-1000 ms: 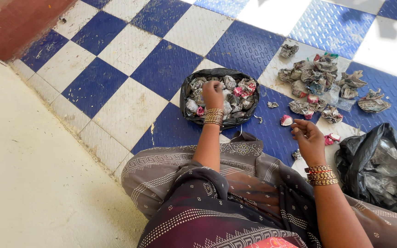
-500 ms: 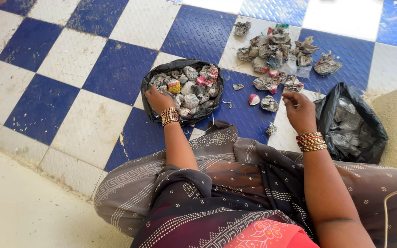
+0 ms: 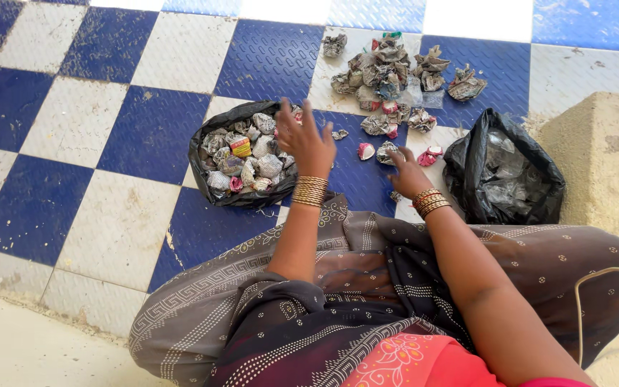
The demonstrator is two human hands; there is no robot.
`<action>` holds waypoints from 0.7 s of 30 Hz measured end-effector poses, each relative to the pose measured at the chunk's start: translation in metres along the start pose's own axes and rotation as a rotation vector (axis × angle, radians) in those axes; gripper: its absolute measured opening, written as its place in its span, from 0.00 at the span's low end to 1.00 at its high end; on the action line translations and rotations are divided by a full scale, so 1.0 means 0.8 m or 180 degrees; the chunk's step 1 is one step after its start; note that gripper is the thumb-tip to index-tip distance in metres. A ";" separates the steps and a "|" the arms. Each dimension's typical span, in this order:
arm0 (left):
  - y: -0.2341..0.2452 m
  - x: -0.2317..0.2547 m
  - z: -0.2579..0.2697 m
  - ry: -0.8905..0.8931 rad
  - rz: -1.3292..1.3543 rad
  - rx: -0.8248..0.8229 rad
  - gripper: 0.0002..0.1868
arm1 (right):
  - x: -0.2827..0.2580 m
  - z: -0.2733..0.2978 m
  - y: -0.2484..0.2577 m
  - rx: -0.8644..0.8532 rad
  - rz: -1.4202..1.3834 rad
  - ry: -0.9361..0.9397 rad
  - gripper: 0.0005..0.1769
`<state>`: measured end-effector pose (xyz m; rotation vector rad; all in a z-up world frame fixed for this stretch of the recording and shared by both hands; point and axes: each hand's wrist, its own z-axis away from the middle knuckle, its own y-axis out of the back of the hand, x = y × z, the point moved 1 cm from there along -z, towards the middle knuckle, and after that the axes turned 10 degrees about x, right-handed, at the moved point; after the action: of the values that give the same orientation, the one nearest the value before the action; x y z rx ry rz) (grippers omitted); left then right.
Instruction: The person sits on a checkered floor and wraps small items in pieces of newspaper. They fold the paper around each item, place the wrapped bundle into a black plastic bag, and repeat the process with additional items from a pile on the floor.
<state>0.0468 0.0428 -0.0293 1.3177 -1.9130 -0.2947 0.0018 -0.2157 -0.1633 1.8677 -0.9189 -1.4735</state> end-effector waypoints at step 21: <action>-0.092 -0.005 0.085 0.1409 0.2707 -0.1473 0.21 | -0.125 -0.008 0.087 0.1058 -0.1329 0.0451 0.13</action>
<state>0.0503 -0.0016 -0.1191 0.1816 -1.7016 0.0031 -0.0180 -0.1759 -0.0496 2.4937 -0.7723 -1.4581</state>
